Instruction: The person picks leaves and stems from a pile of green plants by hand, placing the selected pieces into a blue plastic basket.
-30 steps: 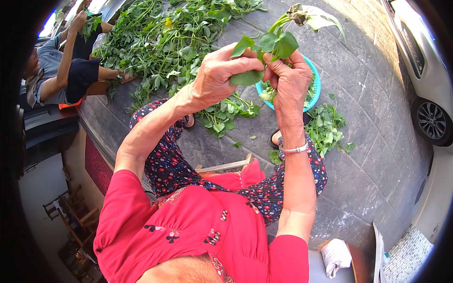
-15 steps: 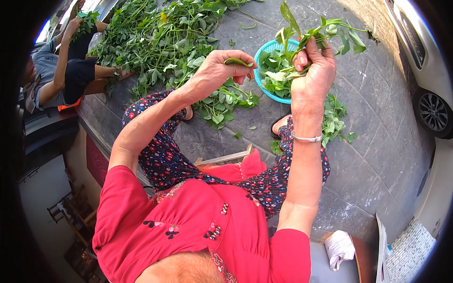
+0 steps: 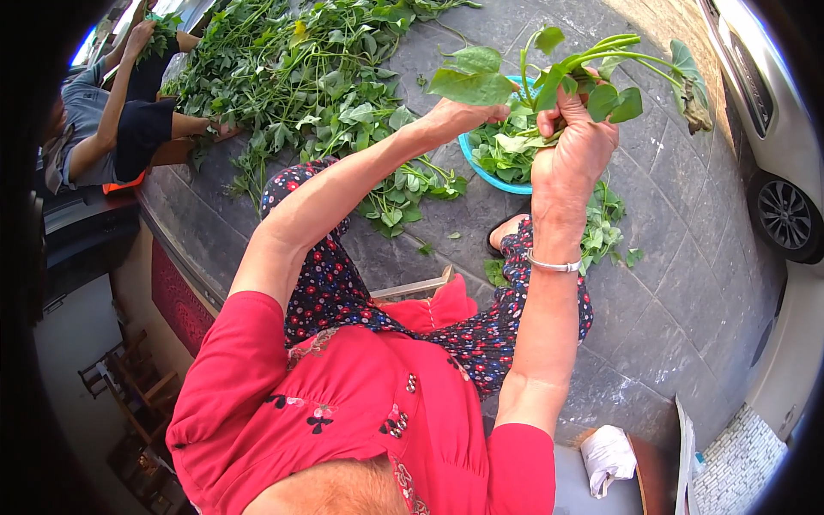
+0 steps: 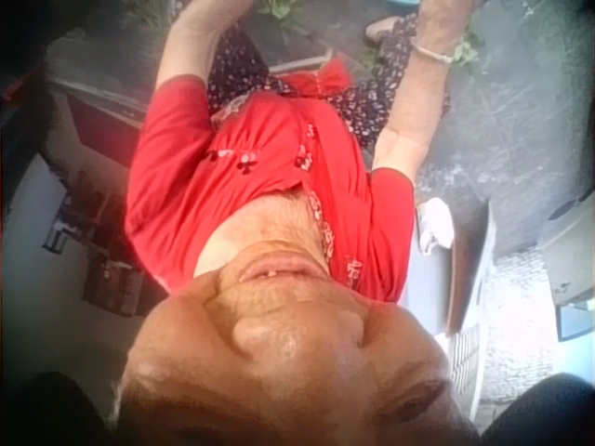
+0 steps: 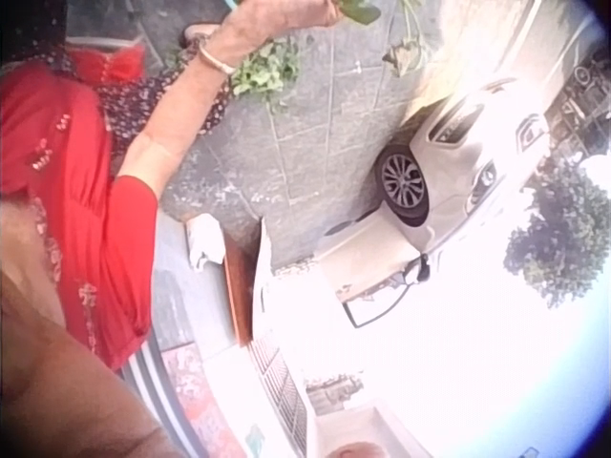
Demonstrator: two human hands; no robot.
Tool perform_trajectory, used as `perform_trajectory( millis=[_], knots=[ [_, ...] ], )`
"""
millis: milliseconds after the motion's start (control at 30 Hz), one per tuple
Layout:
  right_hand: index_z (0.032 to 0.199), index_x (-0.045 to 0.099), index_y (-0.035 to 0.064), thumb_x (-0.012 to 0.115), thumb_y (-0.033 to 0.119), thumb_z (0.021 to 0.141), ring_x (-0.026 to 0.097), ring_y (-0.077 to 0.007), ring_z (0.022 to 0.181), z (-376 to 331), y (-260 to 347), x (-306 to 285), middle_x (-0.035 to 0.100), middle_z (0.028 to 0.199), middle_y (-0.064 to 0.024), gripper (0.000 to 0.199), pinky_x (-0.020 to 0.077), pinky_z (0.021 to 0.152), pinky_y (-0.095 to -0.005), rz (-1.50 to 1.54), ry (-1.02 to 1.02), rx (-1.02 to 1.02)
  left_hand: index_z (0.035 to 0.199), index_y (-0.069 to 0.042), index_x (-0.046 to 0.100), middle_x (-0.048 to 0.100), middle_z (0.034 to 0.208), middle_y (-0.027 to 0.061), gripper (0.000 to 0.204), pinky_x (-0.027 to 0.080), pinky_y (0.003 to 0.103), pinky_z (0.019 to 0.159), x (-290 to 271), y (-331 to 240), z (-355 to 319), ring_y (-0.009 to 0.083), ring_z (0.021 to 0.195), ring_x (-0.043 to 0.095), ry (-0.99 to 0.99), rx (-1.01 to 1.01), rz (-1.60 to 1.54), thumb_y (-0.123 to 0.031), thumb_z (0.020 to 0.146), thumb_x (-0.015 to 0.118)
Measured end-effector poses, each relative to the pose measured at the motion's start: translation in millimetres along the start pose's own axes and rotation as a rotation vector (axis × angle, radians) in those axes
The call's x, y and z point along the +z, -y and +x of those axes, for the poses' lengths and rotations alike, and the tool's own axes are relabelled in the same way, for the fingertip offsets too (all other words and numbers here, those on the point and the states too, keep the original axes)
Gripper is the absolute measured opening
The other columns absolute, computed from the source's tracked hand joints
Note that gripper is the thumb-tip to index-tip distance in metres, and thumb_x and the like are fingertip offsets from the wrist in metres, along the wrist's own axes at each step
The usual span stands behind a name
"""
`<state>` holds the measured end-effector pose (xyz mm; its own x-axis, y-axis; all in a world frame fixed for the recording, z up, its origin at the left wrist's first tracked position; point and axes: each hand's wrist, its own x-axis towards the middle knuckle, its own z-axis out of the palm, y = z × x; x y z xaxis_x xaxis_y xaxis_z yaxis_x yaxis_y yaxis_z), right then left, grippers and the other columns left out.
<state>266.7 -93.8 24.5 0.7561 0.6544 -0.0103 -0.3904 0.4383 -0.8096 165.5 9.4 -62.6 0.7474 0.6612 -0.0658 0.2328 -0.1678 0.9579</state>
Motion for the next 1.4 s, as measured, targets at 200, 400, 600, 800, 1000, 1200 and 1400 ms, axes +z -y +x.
perform_trajectory(
  millis=[200, 400, 600, 800, 1000, 1200, 1400],
  knots=[
    [0.102, 0.057, 0.0036, 0.067, -0.001, 0.078, 0.048, -0.0083, 0.059, 0.7, 5.8, -2.5, 0.061, 0.08, -0.0039, 0.026, 0.0345, 0.044, -0.0207, 0.03, 0.025, -0.015, 0.114, -0.004, 0.056, 0.06, 0.092, 0.0063, 0.033, 0.046, 0.027, 0.077, 1.8, -16.1, 0.0, 0.0098, 0.086, 0.055, 0.039, 0.167, 0.168, -0.017, 0.084, 0.059],
    [0.1, 0.056, 0.0052, 0.066, 0.001, 0.079, 0.048, -0.0071, 0.059, -1.8, 5.6, 2.4, 0.064, 0.082, -0.0053, 0.023, 0.0333, 0.044, -0.0197, 0.001, 0.062, -0.023, 0.102, -0.002, 0.062, 0.064, 0.081, 0.0041, 0.02, 0.048, 0.023, 0.064, -18.9, -16.1, -7.0, 0.0088, 0.072, 0.059, -0.043, 0.294, -0.054, -0.011, 0.085, 0.058],
    [0.097, 0.056, 0.0051, 0.065, 0.003, 0.081, 0.046, -0.0057, 0.058, -3.1, 7.8, 1.0, 0.065, 0.084, -0.0058, 0.019, 0.0326, 0.045, -0.0185, -0.05, 0.069, -0.044, 0.094, -0.002, 0.065, 0.065, 0.072, 0.0096, 0.019, 0.048, 0.03, 0.061, -33.0, -41.2, -29.9, 0.0136, 0.064, 0.059, -0.153, 0.35, -0.018, -0.014, 0.079, 0.064],
    [0.095, 0.057, 0.0048, 0.064, 0.004, 0.082, 0.047, -0.0078, 0.058, -10.8, 12.1, -0.5, 0.063, 0.087, -0.0093, 0.015, 0.0337, 0.048, -0.019, -0.046, 0.209, 0.045, 0.102, -0.003, 0.065, 0.066, 0.085, 0.0014, 0.025, 0.047, 0.023, 0.073, -58.8, -36.6, -26.7, 0.0072, 0.073, 0.058, 0.061, -0.035, -0.343, -0.021, 0.086, 0.059],
    [0.097, 0.058, 0.0042, 0.066, 0.015, 0.083, 0.05, -0.0094, 0.063, -23.6, 10.9, 3.4, 0.064, 0.09, -0.009, 0.019, 0.0409, 0.057, -0.022, -0.281, 0.342, 0.042, 0.098, -0.005, 0.068, 0.066, 0.09, 0.0003, 0.022, 0.045, 0.024, 0.08, -71.9, -68.4, -36.4, 0.0065, 0.08, 0.056, 0.136, 0.104, -0.502, -0.02, 0.084, 0.063],
    [0.096, 0.059, 0.003, 0.067, 0.017, 0.083, 0.059, -0.0112, 0.075, -17.2, -5.3, 4.7, 0.064, 0.096, -0.0093, 0.021, 0.0496, 0.068, -0.0235, -0.416, 0.419, -0.114, 0.094, -0.002, 0.069, 0.067, 0.084, 0.0024, 0.016, 0.047, 0.023, 0.078, -76.7, -64.9, -44.2, 0.0081, 0.082, 0.06, 0.023, 0.278, -0.359, -0.008, 0.079, 0.066],
    [0.099, 0.059, 0.0007, 0.062, 0.011, 0.085, 0.06, -0.0125, 0.079, -17.9, -11.8, 5.3, 0.065, 0.096, -0.0107, 0.018, 0.051, 0.071, -0.0253, -0.265, 0.415, -0.055, 0.091, -0.002, 0.067, 0.065, 0.081, 0.0014, 0.012, 0.047, 0.022, 0.076, -85.5, -62.8, -49.3, 0.0077, 0.08, 0.058, 0.004, 0.279, -0.255, -0.009, 0.083, 0.063]
  ],
)
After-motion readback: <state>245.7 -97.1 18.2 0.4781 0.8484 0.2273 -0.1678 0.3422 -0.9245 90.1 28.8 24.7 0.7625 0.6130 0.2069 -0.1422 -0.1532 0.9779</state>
